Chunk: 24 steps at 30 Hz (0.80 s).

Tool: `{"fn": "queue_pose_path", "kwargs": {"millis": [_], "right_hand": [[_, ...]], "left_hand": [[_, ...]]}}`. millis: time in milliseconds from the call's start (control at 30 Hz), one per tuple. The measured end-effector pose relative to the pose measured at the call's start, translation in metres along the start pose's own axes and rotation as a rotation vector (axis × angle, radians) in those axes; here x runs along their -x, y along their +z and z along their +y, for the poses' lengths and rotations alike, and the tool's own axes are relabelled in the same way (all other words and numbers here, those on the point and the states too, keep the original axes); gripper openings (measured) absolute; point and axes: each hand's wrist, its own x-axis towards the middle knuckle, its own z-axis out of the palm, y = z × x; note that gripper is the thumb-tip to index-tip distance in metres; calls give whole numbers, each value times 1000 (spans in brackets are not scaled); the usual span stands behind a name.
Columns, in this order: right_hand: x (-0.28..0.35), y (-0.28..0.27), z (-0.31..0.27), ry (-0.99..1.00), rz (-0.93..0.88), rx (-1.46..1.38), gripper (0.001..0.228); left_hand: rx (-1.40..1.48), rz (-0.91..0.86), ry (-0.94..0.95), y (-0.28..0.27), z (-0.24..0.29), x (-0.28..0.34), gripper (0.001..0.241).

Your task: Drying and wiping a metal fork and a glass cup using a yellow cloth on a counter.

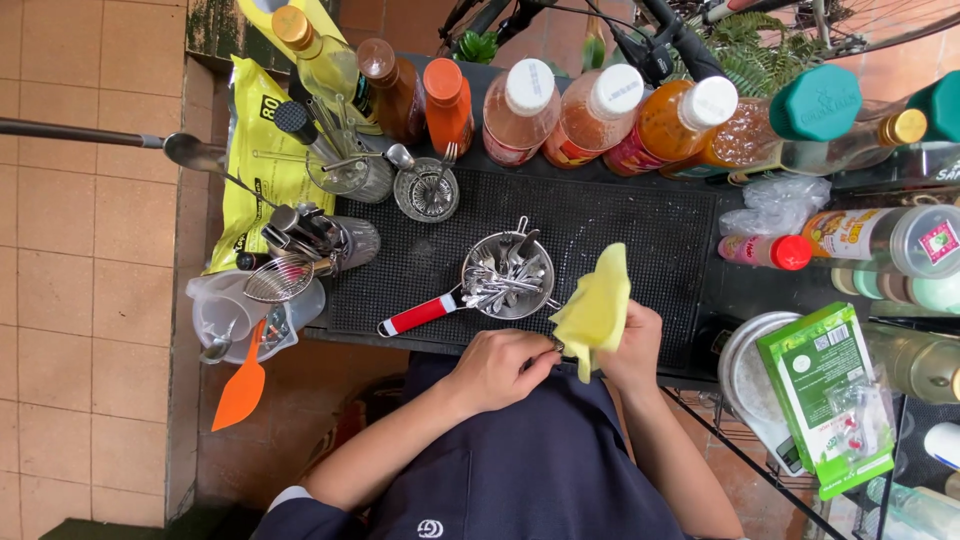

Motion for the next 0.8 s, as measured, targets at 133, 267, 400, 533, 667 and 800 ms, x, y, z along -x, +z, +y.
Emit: {"fn": "queue_pose_path", "kwargs": {"millis": [133, 267, 400, 533, 667, 800], "right_hand": [[7, -1, 20, -91, 46, 127, 20], [0, 17, -27, 64, 22, -225, 30], [2, 6, -9, 94, 30, -234, 23], [9, -6, 14, -40, 43, -12, 25], [9, -2, 5, -94, 48, -131, 32], [9, -6, 1, -91, 59, 55, 29]], "left_hand": [[14, 57, 17, 2, -2, -1, 16], [6, 66, -17, 2, -2, 0, 17], [6, 27, -42, -2, 3, 0, 16], [25, 54, -15, 0, 3, 3, 16], [84, 40, -22, -1, 6, 5, 16], [94, 19, -47, -2, 7, 7, 17]]}}
